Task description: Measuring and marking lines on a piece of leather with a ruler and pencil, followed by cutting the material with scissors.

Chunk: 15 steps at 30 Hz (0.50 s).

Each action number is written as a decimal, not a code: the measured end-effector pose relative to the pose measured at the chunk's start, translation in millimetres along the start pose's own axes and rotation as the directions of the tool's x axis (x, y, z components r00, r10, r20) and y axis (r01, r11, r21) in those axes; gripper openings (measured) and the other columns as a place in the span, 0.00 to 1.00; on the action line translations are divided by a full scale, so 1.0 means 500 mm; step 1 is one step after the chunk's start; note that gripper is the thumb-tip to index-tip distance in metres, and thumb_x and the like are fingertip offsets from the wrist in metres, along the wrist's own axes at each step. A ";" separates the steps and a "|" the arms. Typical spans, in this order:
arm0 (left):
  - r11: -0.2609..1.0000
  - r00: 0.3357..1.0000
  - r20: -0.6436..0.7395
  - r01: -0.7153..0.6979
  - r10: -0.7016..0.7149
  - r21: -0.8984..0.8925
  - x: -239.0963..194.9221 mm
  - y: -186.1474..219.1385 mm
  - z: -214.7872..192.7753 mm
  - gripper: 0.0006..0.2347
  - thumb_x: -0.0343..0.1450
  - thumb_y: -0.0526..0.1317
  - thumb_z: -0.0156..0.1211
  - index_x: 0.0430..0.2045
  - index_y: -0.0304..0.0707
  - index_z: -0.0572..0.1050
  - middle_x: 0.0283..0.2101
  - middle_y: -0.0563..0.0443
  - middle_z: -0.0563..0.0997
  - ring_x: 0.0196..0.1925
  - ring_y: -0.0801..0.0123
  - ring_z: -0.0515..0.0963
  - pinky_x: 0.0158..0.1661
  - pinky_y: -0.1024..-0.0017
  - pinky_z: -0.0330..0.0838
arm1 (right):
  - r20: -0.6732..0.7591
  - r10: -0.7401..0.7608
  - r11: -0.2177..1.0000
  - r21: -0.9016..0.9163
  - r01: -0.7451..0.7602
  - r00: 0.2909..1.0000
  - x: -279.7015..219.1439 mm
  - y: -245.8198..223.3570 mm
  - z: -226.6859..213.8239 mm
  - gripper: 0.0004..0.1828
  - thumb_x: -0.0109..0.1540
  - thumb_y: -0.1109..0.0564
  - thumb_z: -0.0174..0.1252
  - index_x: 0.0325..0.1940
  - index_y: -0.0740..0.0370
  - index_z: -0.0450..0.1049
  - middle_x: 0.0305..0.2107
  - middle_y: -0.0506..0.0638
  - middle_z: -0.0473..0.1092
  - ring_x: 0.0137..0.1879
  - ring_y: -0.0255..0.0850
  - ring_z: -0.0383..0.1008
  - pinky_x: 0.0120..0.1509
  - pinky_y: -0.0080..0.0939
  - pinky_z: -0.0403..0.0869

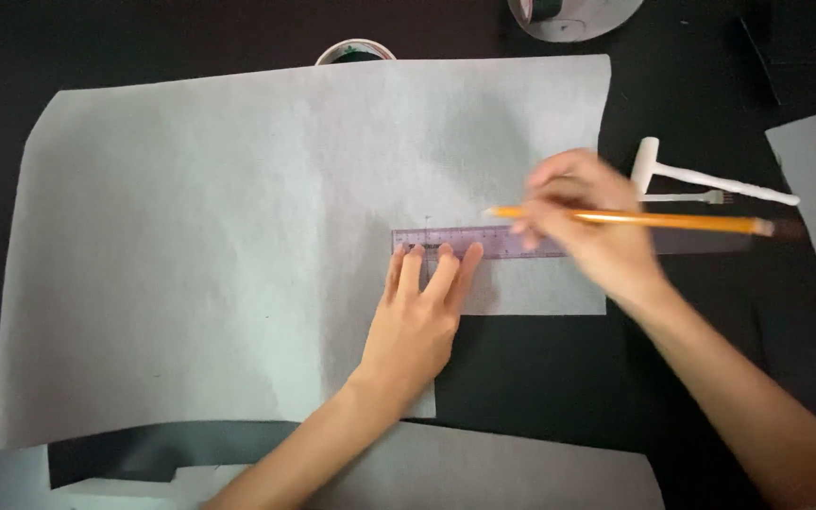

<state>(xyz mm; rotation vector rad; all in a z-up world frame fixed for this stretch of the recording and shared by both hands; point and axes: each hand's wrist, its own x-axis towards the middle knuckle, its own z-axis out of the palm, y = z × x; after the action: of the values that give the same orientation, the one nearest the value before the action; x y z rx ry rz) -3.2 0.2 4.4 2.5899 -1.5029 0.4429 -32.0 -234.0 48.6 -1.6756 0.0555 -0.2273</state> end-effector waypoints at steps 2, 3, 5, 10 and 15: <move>0.999 0.999 0.051 0.001 0.001 -0.042 -0.001 -0.002 0.001 0.24 0.71 0.31 0.53 0.66 0.38 0.67 0.55 0.41 0.70 0.54 0.41 0.72 0.61 0.42 0.67 | -0.031 0.053 0.999 0.000 -0.053 0.998 0.033 0.001 0.048 0.07 0.63 0.69 0.60 0.41 0.65 0.69 0.25 0.57 0.76 0.27 0.39 0.80 0.34 0.32 0.79; 0.996 0.995 0.101 0.003 0.006 -0.086 -0.001 -0.002 0.003 0.21 0.74 0.34 0.52 0.64 0.37 0.69 0.55 0.38 0.71 0.58 0.38 0.74 0.59 0.37 0.65 | -0.065 0.107 0.994 -0.001 -0.107 0.992 0.048 0.001 0.071 0.07 0.58 0.70 0.63 0.32 0.67 0.71 0.20 0.60 0.76 0.24 0.41 0.80 0.31 0.34 0.76; 0.996 0.994 0.108 0.008 0.002 -0.092 0.004 -0.003 -0.003 0.21 0.74 0.34 0.53 0.64 0.37 0.69 0.55 0.38 0.72 0.58 0.38 0.75 0.59 0.36 0.65 | -0.087 0.111 0.994 -0.011 -0.112 0.990 0.058 0.003 0.094 0.11 0.59 0.68 0.66 0.27 0.67 0.70 0.19 0.60 0.75 0.22 0.40 0.79 0.28 0.32 0.75; 0.992 0.991 0.131 0.016 0.001 -0.125 0.007 -0.003 -0.008 0.20 0.74 0.34 0.53 0.63 0.37 0.70 0.55 0.38 0.71 0.58 0.37 0.75 0.59 0.34 0.65 | -0.125 0.132 0.989 -0.053 -0.139 0.983 0.075 0.014 0.118 0.18 0.61 0.64 0.69 0.21 0.65 0.68 0.16 0.59 0.75 0.20 0.36 0.77 0.23 0.30 0.72; 0.993 0.992 0.129 0.019 -0.003 -0.117 0.007 -0.003 -0.009 0.20 0.73 0.34 0.54 0.62 0.36 0.72 0.54 0.39 0.70 0.57 0.38 0.75 0.60 0.37 0.65 | -0.079 0.006 0.980 -0.197 -0.021 0.997 0.069 0.015 0.117 0.16 0.60 0.67 0.67 0.22 0.64 0.68 0.16 0.56 0.75 0.19 0.35 0.77 0.25 0.28 0.71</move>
<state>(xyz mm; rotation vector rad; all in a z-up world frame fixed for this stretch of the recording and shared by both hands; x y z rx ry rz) -0.9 -1.0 9.9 2.5769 -1.5028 0.1823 13.1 -183.4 39.5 -1.8629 0.1526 -0.2851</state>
